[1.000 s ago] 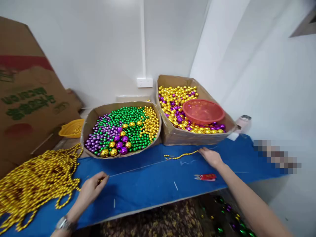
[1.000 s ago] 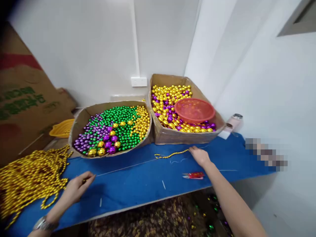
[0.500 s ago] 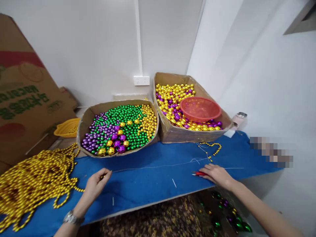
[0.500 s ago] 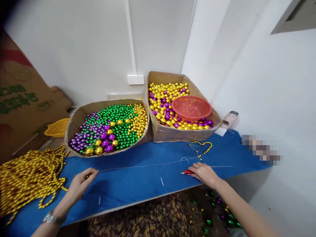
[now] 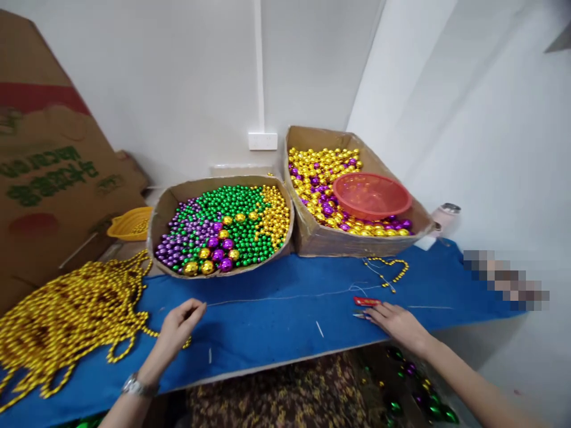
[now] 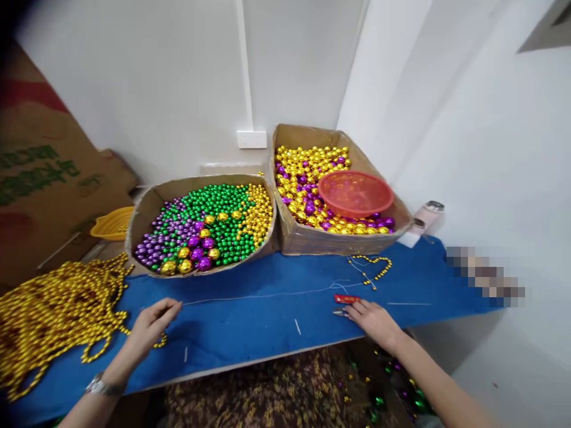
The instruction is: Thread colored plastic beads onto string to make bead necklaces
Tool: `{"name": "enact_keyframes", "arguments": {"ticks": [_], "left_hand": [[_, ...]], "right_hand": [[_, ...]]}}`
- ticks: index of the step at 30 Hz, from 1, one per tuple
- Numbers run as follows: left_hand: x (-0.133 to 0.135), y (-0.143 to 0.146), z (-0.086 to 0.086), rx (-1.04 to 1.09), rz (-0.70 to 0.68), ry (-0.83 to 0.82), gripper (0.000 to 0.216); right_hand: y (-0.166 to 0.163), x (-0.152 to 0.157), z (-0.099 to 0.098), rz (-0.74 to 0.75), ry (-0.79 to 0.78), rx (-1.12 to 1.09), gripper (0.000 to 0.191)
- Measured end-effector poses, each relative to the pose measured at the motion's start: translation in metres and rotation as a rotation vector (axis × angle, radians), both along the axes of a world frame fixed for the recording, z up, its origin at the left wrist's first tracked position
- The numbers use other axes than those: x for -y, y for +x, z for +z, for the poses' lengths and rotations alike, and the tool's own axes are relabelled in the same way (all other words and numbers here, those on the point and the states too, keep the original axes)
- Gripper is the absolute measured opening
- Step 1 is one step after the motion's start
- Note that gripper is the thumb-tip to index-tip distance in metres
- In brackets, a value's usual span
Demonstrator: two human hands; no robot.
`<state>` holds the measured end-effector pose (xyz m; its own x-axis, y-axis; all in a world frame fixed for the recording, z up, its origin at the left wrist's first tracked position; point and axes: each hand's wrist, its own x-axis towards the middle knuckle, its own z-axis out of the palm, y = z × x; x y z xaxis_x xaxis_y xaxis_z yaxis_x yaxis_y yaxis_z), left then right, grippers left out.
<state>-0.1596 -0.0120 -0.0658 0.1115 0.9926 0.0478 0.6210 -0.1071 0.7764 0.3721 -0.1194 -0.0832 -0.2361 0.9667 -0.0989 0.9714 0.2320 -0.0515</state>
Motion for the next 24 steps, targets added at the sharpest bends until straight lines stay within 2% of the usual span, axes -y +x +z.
{"name": "enact_keyframes", "arguments": {"ticks": [3,5,11,15,19,22,24], "left_hand": [[0.001,0.003,0.001,0.034,0.004,-0.023,0.038],[0.002,0.004,0.002,0.044,0.012,-0.021,0.038],[0.005,0.007,0.005,0.062,0.012,-0.013,0.037],[0.006,0.008,0.01,0.067,0.013,0.0,0.037],[0.005,0.005,0.014,0.036,0.003,0.025,0.04],[-0.002,0.0,0.013,-0.066,0.074,0.115,0.039],[-0.008,-0.003,0.008,-0.222,0.158,0.224,0.036]], "right_hand": [[-0.02,-0.005,-0.003,0.001,0.02,-0.045,0.042],[-0.045,-0.015,-0.002,0.004,0.036,-0.084,0.044],[-0.147,-0.057,0.01,0.029,0.046,-0.109,0.037],[-0.191,-0.078,0.01,0.038,0.015,-0.067,0.03],[-0.2,-0.087,0.007,0.021,-0.018,-0.052,0.027],[-0.176,-0.088,0.01,-0.014,-0.027,-0.053,0.03],[-0.148,-0.085,0.015,-0.06,-0.024,-0.051,0.032]]}}
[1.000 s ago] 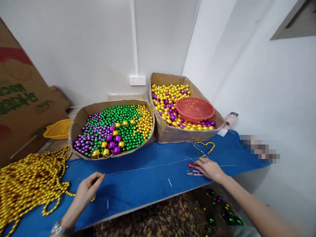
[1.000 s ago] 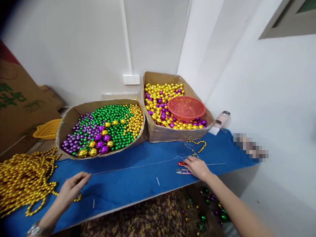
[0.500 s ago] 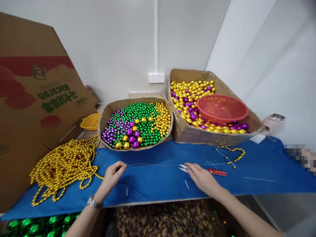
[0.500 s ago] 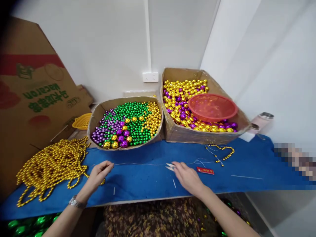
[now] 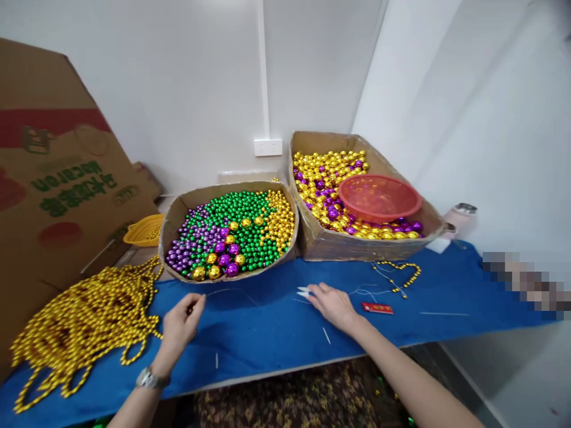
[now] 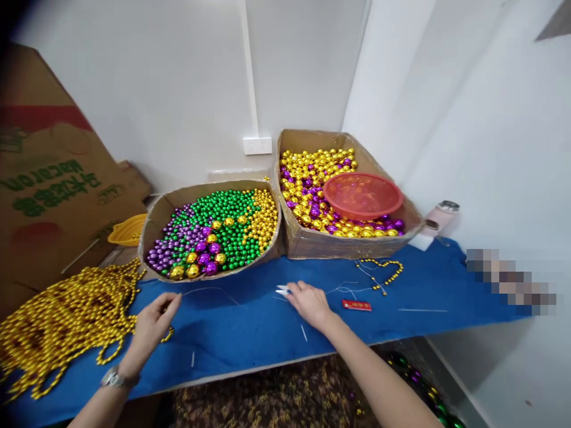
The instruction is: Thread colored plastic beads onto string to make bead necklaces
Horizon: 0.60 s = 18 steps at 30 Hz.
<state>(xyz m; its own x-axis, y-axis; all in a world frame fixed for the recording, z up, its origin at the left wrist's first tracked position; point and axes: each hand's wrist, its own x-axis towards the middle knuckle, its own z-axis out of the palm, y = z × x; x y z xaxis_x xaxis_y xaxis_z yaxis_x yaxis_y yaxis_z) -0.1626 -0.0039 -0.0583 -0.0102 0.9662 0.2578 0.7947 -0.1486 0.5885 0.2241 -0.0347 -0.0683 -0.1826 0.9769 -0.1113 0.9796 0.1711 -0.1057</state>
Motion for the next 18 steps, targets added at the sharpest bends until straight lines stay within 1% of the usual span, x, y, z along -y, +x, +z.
{"name": "enact_keyframes", "arguments": {"ticks": [2,5,7,9,12,15,17,18], "left_hand": [[-0.006,-0.001,-0.009,-0.222,0.033,0.054,0.031],[-0.01,0.001,-0.027,-0.509,-0.051,0.001,0.028],[-0.011,0.006,-0.037,-0.604,-0.108,0.001,0.028],[-0.01,0.011,-0.042,-0.649,-0.128,0.063,0.03],[-0.01,0.026,-0.041,-0.613,-0.162,0.176,0.036],[-0.008,0.057,-0.028,-0.4,-0.266,0.239,0.037],[-0.003,0.091,-0.015,-0.202,-0.381,0.183,0.034],[0.0,0.111,-0.008,-0.098,-0.455,0.116,0.032]], "right_hand": [[0.031,0.005,0.004,-0.06,-0.005,0.011,0.033],[0.066,0.013,0.003,-0.138,-0.04,0.021,0.029],[0.077,0.017,-0.001,-0.17,-0.069,0.007,0.026],[0.081,0.017,-0.006,-0.191,-0.092,-0.024,0.028],[0.083,0.015,-0.009,-0.215,-0.113,-0.085,0.031],[0.083,0.014,-0.005,-0.206,-0.112,-0.161,0.032],[0.077,0.02,0.001,-0.158,-0.098,-0.228,0.031],[0.072,0.025,0.006,-0.117,-0.091,-0.266,0.029]]}}
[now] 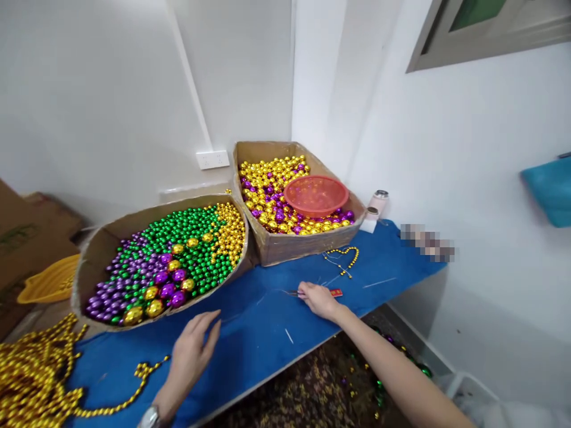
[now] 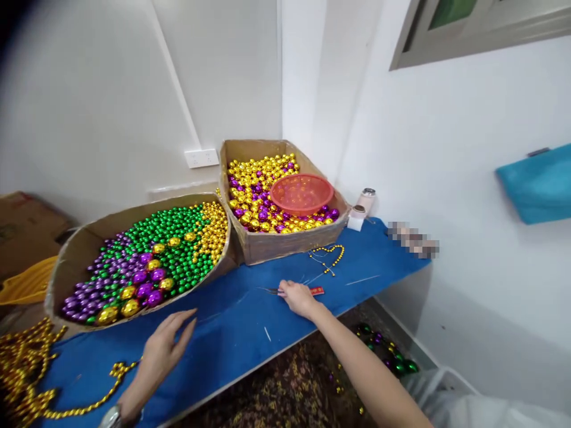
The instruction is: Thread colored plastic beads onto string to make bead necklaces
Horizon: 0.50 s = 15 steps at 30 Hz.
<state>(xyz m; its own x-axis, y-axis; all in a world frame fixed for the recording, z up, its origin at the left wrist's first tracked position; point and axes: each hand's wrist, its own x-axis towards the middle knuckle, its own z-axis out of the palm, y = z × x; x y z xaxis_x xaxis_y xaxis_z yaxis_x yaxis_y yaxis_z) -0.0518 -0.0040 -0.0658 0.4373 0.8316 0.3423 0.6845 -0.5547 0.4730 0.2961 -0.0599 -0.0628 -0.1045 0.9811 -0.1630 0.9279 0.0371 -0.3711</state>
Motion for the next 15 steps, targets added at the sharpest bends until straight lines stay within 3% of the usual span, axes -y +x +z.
{"name": "enact_keyframes", "arguments": {"ticks": [3,6,10,12,15], "left_hand": [[0.008,0.068,0.021,0.163,-0.28,-0.347,0.031],[0.014,0.135,0.031,0.193,-0.676,-0.496,0.032],[0.026,0.203,0.023,-0.041,-1.117,-0.402,0.034],[0.033,0.225,0.015,-0.193,-1.211,-0.292,0.031],[0.041,0.245,0.005,-0.332,-1.247,-0.184,0.019]], "right_hand": [[-0.022,0.025,0.015,0.165,0.025,-0.131,0.015],[-0.041,0.06,0.03,0.329,0.01,-0.25,0.014],[-0.036,0.102,0.046,0.444,-0.063,-0.374,0.017],[-0.02,0.12,0.048,0.447,-0.146,-0.442,0.015],[0.016,0.147,0.044,0.369,-0.293,-0.468,0.015]]}}
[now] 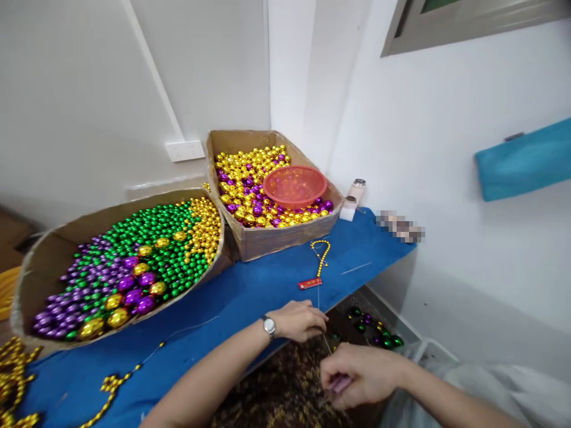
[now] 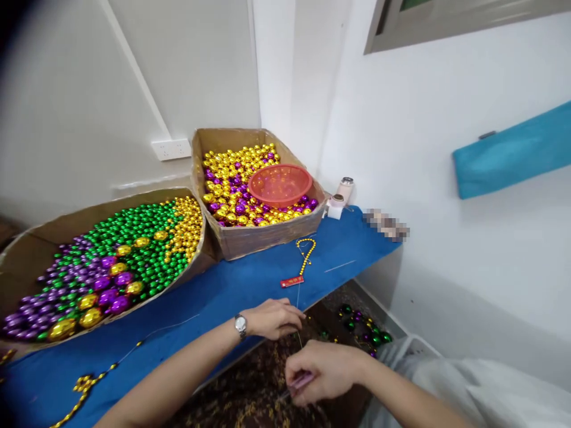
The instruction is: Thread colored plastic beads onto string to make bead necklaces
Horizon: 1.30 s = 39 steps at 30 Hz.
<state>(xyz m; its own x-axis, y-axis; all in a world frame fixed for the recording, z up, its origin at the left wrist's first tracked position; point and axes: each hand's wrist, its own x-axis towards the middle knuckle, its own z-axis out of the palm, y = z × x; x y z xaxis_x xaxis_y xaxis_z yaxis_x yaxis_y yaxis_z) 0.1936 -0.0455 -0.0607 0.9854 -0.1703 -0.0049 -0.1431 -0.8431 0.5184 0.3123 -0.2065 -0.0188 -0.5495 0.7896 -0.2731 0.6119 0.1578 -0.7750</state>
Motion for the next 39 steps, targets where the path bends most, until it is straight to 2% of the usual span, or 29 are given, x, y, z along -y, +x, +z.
{"name": "enact_keyframes", "arguments": {"ticks": [2,5,10,14,20,25,29,35,39], "left_hand": [[0.003,0.008,-0.004,-0.011,0.034,0.048,0.018],[0.007,0.019,-0.008,-0.001,0.095,0.094,0.021],[0.024,0.036,-0.014,-0.03,0.122,0.193,0.022],[0.033,0.046,-0.011,-0.055,0.113,0.24,0.019],[0.039,0.052,0.002,-0.092,0.115,0.316,0.018],[0.044,0.056,0.008,-0.09,0.084,0.363,0.016],[0.046,0.058,0.006,-0.065,0.077,0.379,0.015],[0.033,0.046,0.004,0.041,0.201,0.344,0.018],[0.005,0.034,0.028,0.296,0.379,0.188,0.022]], "right_hand": [[0.026,0.018,-0.006,-0.057,-0.059,0.081,0.012],[0.059,0.041,-0.016,-0.184,-0.051,0.208,0.009],[0.082,0.058,-0.023,-0.41,0.041,0.324,0.017],[0.079,0.056,-0.033,-0.568,0.096,0.389,0.034],[0.074,0.051,-0.055,-0.676,0.107,0.488,0.029],[0.071,0.048,-0.061,-0.712,0.125,0.523,0.027],[0.072,0.047,-0.063,-0.733,0.152,0.535,0.025],[0.089,0.038,-0.065,-0.822,0.212,0.599,0.029],[0.094,0.012,-0.066,-0.893,0.263,0.673,0.032]]}}
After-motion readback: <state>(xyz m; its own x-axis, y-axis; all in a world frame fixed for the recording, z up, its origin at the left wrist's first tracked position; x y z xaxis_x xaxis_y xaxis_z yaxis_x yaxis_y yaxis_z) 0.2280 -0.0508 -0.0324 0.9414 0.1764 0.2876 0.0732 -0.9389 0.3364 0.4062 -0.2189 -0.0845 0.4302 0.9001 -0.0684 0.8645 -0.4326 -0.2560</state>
